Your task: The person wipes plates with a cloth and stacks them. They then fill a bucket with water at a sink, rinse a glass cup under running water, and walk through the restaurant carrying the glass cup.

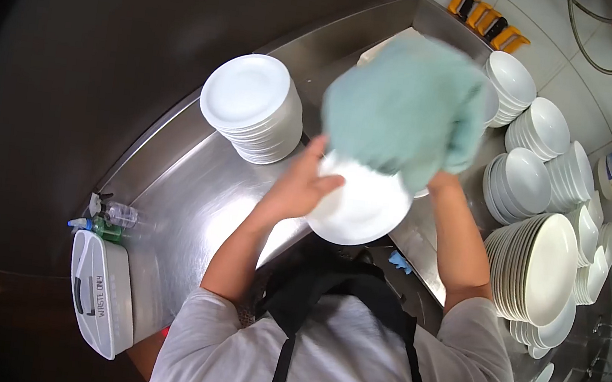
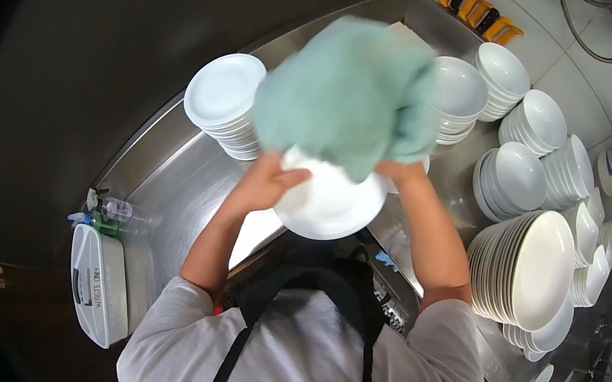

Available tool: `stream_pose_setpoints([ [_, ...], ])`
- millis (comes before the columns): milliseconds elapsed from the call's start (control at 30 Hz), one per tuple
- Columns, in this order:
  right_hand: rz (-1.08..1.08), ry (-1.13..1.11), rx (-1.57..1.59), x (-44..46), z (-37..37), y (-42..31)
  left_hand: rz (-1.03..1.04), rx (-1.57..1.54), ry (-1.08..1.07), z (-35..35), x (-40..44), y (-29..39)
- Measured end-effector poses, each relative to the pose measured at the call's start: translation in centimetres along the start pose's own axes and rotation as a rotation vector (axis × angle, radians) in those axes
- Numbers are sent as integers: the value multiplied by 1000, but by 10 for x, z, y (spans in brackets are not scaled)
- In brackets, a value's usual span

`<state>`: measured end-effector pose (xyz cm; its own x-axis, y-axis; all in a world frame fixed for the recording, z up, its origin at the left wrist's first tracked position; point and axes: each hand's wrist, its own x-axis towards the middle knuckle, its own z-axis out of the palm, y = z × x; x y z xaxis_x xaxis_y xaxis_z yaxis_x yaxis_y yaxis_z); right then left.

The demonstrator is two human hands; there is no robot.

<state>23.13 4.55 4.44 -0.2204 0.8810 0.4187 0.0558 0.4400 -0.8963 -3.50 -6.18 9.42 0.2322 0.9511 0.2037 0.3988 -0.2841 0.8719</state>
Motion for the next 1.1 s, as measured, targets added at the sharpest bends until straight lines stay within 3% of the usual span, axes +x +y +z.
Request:
stream_pose_setpoints([
  [67, 115, 167, 56, 2, -10, -6, -63, -203, 264, -23, -8, 0],
  [100, 35, 199, -34, 1, -12, -10, -132, -216, 400, -43, -11, 5],
  [167, 51, 286, 98, 1, -9, -27, -172, -303, 658, -86, -11, -9],
  [233, 244, 387, 549, -5, 8, -54, -140, -390, 859, -119, -9, -48],
  [300, 233, 412, 579, -16, 17, -46, -122, -413, 1017, -138, -4, -70],
  [400, 241, 442, 571, -26, 21, -40, -245, -515, 1090, -143, 0, -70],
  [500, 218, 469, 502, -32, 16, -28, -335, -481, 1033, -138, 6, -60],
  [600, 225, 489, 507, -37, 6, -18, -206, -351, 1075, -133, 16, -85],
  [767, 307, 528, 521, -44, 3, -18, -259, -297, 1068, -128, 33, -111],
  [833, 289, 539, 432, -47, 0, -10, -308, -217, 1071, -125, 41, -129],
  [933, 175, 532, -171, -53, -18, 16, -177, 281, 1251, -115, 40, -137],
  [967, 160, 489, -442, -47, -23, 27, -68, 372, 1389, -95, 37, -88],
  [1033, 167, 396, -985, -38, -34, 50, 123, 75, 1105, -46, 26, -63],
  [1067, 162, 347, -1018, -34, -33, 69, 215, -64, 968, -26, 23, -53],
  [1100, 156, 300, -1049, -34, -27, 89, 134, -96, 771, -2, 24, -47],
])
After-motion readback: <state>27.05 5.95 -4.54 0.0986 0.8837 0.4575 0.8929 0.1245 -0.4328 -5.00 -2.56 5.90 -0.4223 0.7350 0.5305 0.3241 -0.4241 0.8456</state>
